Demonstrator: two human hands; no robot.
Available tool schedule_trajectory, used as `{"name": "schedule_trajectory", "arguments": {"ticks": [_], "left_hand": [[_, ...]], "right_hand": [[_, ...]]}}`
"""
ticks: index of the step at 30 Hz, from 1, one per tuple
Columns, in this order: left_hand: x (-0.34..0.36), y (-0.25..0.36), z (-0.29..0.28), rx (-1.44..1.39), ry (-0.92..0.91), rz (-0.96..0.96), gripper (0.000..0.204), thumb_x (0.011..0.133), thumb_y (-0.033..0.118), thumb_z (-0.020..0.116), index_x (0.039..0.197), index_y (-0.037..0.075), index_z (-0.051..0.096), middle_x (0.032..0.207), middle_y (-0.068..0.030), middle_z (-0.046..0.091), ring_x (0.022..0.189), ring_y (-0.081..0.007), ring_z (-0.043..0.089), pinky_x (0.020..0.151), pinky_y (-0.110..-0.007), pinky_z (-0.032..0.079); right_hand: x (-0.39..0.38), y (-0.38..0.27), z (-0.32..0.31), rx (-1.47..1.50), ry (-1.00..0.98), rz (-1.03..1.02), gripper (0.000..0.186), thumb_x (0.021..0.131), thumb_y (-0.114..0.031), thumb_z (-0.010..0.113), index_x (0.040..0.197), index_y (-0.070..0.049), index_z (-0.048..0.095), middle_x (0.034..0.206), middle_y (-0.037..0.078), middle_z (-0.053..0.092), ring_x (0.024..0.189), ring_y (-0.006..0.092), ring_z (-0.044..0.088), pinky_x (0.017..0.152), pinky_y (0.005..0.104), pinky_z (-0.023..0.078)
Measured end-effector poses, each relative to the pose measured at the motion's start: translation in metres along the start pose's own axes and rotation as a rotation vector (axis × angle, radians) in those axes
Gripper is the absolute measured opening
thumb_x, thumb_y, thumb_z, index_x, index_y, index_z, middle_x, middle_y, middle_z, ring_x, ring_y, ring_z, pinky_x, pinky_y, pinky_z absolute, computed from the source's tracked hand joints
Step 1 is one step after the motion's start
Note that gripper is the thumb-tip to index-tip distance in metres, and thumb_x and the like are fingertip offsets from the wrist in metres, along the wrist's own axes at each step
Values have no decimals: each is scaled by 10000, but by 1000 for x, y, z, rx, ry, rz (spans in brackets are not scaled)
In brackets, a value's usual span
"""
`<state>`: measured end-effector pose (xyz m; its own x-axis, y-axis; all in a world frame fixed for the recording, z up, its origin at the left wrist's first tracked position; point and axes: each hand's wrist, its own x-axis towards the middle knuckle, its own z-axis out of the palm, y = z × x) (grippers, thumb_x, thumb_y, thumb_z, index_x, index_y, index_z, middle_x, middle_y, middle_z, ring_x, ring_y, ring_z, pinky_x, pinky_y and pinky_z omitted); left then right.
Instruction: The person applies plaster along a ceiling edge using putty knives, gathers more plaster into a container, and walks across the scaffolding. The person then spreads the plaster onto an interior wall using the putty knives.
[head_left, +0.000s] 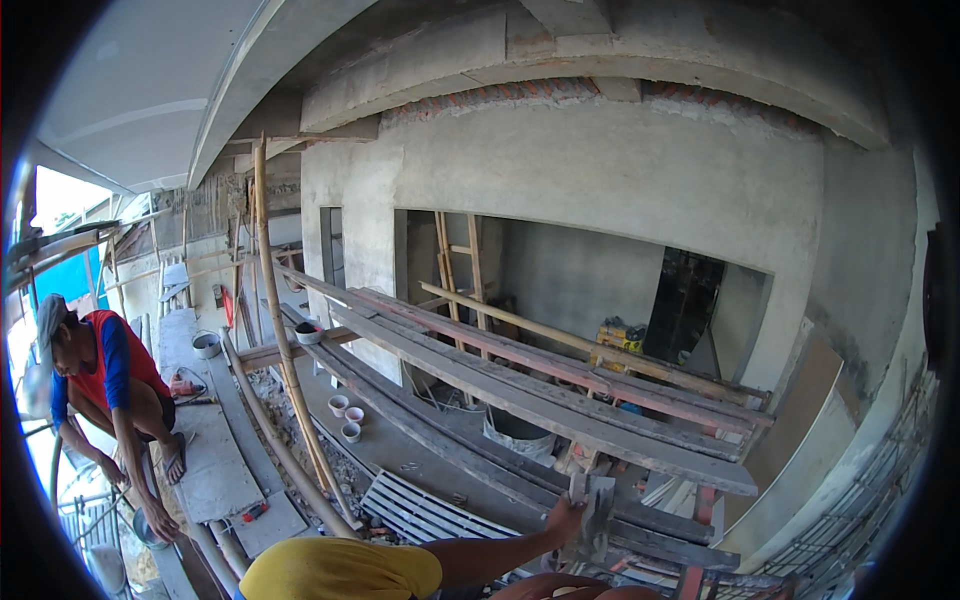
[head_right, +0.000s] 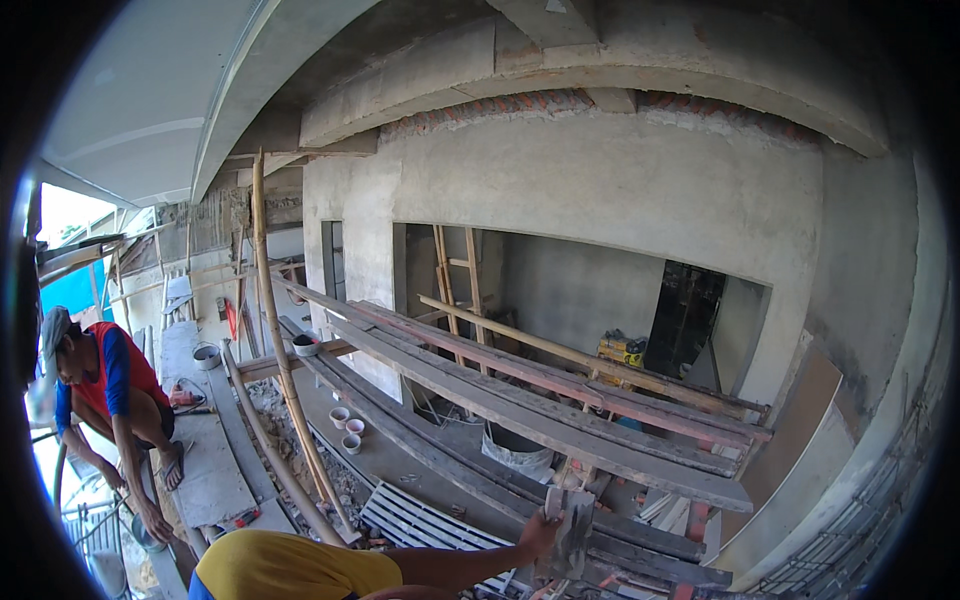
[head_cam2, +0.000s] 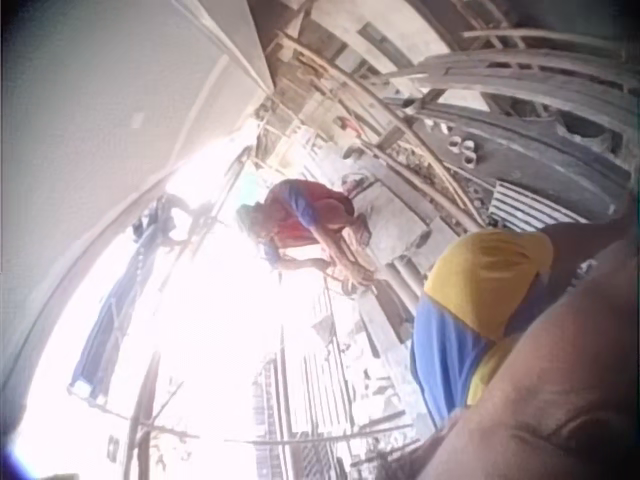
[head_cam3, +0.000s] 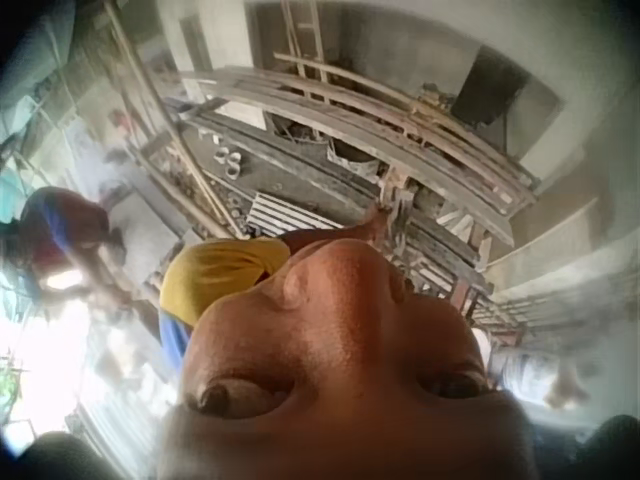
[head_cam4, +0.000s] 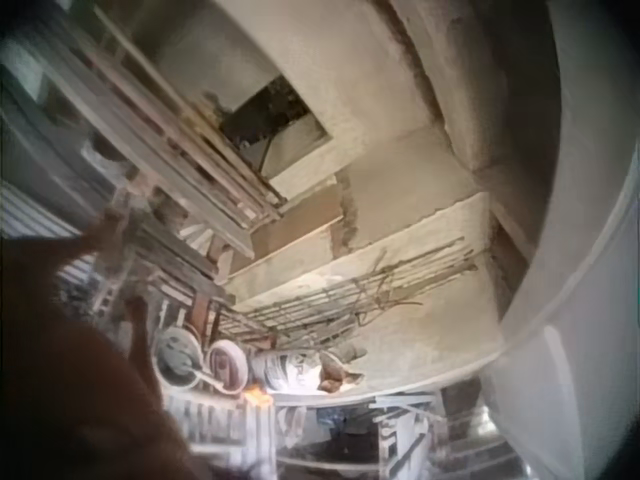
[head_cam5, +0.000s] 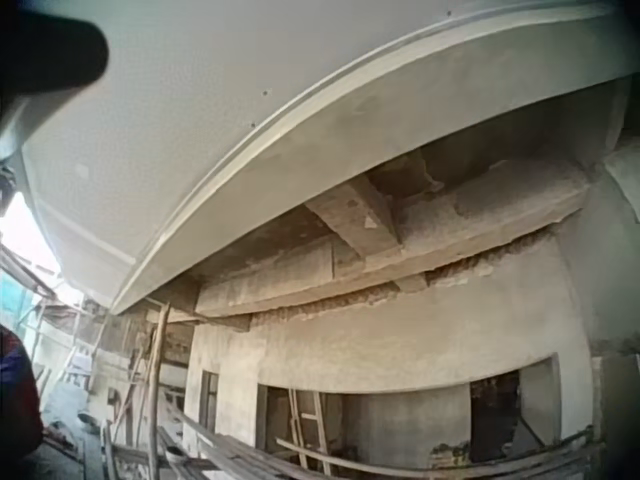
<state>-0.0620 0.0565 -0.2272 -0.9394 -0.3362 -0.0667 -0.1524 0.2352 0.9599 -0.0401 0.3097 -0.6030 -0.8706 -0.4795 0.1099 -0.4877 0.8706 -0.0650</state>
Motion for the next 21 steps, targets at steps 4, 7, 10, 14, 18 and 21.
{"name": "schedule_trajectory", "arguments": {"ticks": [4, 7, 10, 14, 18, 21], "left_hand": [[-1, 1, 4, -50, -2, -1, 585, 892, 493, 543, 1239, 25, 489, 1111, -226, 620, 1069, -397, 585, 877, -452, 439], [2, -5, 8, -94, -17, -48, 555, 892, 476, 557, 1201, 16, 527, 1064, -208, 635, 1023, -354, 615, 838, -438, 451], [-8, 10, 10, -182, -50, -77, 513, 896, 454, 566, 1159, 12, 561, 1004, -171, 648, 945, -283, 635, 784, -410, 462], [-22, 31, -4, -243, -91, -187, 542, 891, 452, 585, 1170, -12, 551, 952, -114, 638, 897, -223, 611, 772, -377, 460], [-19, 17, 1, -240, -93, -140, 450, 908, 428, 569, 1090, 16, 580, 820, -86, 633, 719, -210, 611, 639, -377, 463], [0, -18, 9, -311, -23, 43, 449, 897, 433, 588, 1064, 16, 583, 767, -73, 612, 675, -184, 585, 607, -366, 454]], "right_hand": [[-10, 41, 50, 73, 156, 35, 208, 826, -273, 574, 839, -85, 662, 876, 149, 645, 824, 296, 607, 713, 414, 494], [-6, 35, 22, 241, 111, 240, 214, 814, -282, 594, 873, -86, 657, 901, 144, 639, 838, 289, 605, 726, 416, 489], [-35, 62, 30, 39, 123, 283, 267, 790, -327, 639, 928, -99, 650, 984, 139, 638, 921, 287, 592, 773, 447, 478], [-47, 56, 1, 160, 147, 448, 355, 755, -319, 662, 1000, -65, 633, 1054, 177, 635, 994, 320, 588, 816, 466, 472], [-54, 40, -60, 463, 227, 735, 419, 729, -265, 655, 1055, -4, 616, 1067, 232, 629, 1004, 363, 597, 833, 458, 475], [-51, 7, -143, 695, 328, 849, 471, 710, -224, 649, 1095, 42, 604, 1076, 273, 624, 1011, 395, 603, 845, 452, 478]]}}
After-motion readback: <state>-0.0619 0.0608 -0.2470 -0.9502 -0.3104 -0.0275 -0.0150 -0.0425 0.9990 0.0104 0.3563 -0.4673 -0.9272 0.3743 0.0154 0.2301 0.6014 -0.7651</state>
